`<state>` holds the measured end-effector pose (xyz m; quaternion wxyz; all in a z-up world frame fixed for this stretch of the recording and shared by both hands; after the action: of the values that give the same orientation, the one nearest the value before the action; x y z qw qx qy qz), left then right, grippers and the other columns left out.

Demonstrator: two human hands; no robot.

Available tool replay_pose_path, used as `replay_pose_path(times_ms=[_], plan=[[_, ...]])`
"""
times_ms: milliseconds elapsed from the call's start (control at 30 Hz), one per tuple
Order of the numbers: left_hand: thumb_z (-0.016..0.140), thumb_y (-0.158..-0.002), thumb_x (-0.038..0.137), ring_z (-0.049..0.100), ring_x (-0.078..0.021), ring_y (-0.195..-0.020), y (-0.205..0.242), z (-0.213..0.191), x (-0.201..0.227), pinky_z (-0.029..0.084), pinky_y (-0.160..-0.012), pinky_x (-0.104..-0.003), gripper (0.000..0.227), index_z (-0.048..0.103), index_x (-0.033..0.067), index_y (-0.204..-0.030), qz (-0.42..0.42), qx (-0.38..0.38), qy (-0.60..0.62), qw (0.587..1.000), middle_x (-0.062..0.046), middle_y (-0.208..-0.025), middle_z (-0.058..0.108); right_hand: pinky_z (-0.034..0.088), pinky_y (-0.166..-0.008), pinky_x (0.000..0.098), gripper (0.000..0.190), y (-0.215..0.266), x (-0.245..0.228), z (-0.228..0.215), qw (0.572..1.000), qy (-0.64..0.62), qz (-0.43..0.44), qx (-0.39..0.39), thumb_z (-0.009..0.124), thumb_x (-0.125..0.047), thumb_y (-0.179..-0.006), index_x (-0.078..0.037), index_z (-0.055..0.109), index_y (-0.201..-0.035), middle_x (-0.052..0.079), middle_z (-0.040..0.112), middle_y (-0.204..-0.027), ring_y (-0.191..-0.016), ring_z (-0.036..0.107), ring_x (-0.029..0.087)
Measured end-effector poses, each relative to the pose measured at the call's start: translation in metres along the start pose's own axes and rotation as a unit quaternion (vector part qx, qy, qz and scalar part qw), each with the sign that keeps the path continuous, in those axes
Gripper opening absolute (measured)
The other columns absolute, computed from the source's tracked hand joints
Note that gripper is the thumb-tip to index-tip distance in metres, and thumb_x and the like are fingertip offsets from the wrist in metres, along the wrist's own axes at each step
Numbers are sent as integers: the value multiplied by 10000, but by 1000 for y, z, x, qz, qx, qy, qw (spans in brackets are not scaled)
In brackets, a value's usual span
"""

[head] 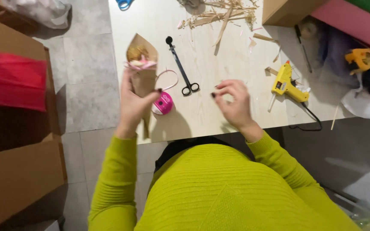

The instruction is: Crafting mini dried flower bouquets using a glue gun and then cleaning the workspace.

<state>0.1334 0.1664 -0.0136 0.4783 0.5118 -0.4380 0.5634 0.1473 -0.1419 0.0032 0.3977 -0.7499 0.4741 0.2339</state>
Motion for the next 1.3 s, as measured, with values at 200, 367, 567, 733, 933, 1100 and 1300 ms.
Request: replay_pose_path(times_ms=[200,367,567,733,933,1100,1300], plan=[[845,-737,15,638,-221,-1154,-56,-47,-12,562,-972,-344,882,395,35,-1495,75,14,-155,985,-103,-1294,603,506,-842,409,349,-44,-36,68,997,57,-18,-50,835,-219,-802,-15,704,-1052,127,674,-932,-933,624,321],[827,-706,125,705,-231,-1052,-90,-50,-54,586,-909,-353,877,397,61,-1469,17,34,-218,975,-122,-1169,689,512,-742,414,391,-60,5,104,989,76,71,-108,805,-235,-780,-33,695,-1095,72,662,-786,-773,637,281],[851,-705,155,691,-307,-1118,-101,-34,-54,565,-972,-395,828,444,0,-1409,50,31,-284,957,-195,-1241,670,530,-686,379,349,-55,19,90,982,84,128,-111,760,-200,-762,-49,696,-1071,65,644,-799,-727,646,244],[816,-691,169,646,-315,-1129,-105,-22,-50,540,-987,-406,873,397,-65,-1421,71,13,-267,961,-199,-1265,595,514,-802,425,337,-44,-31,78,987,154,40,-30,786,-191,-793,-32,690,-1075,126,639,-973,-903,627,300],[866,-710,162,585,-293,-1051,-99,-20,-48,541,-914,-404,709,532,-29,-1307,141,36,-365,919,-157,-1161,511,480,-923,461,763,-30,-122,129,981,60,-118,-145,882,-465,-726,27,580,-1225,199,577,-1162,-1052,569,358],[882,-715,171,589,-269,-1024,-96,-29,-47,552,-865,-381,761,516,-40,-1347,111,17,-349,930,-154,-1176,506,521,-956,442,781,-21,-97,140,973,104,-81,-192,868,-352,-735,-2,549,-1356,188,557,-1245,-1112,587,349],[880,-742,152,618,-250,-1087,-87,-31,-46,571,-924,-355,809,457,-56,-1399,83,-7,-299,951,-167,-1274,471,528,-1048,412,827,-21,-64,88,982,-48,28,-178,878,-281,-656,-1,554,-1362,177,532,-1274,-1186,600,291]])
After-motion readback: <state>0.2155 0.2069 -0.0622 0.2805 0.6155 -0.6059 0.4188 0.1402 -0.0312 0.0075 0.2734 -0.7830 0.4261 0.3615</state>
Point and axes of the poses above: each hand's wrist, its own y-axis away from the middle knuckle, its own z-axis out of the palm, x = y × z, the point moved 10 cm from there along -y, towards the middle knuckle
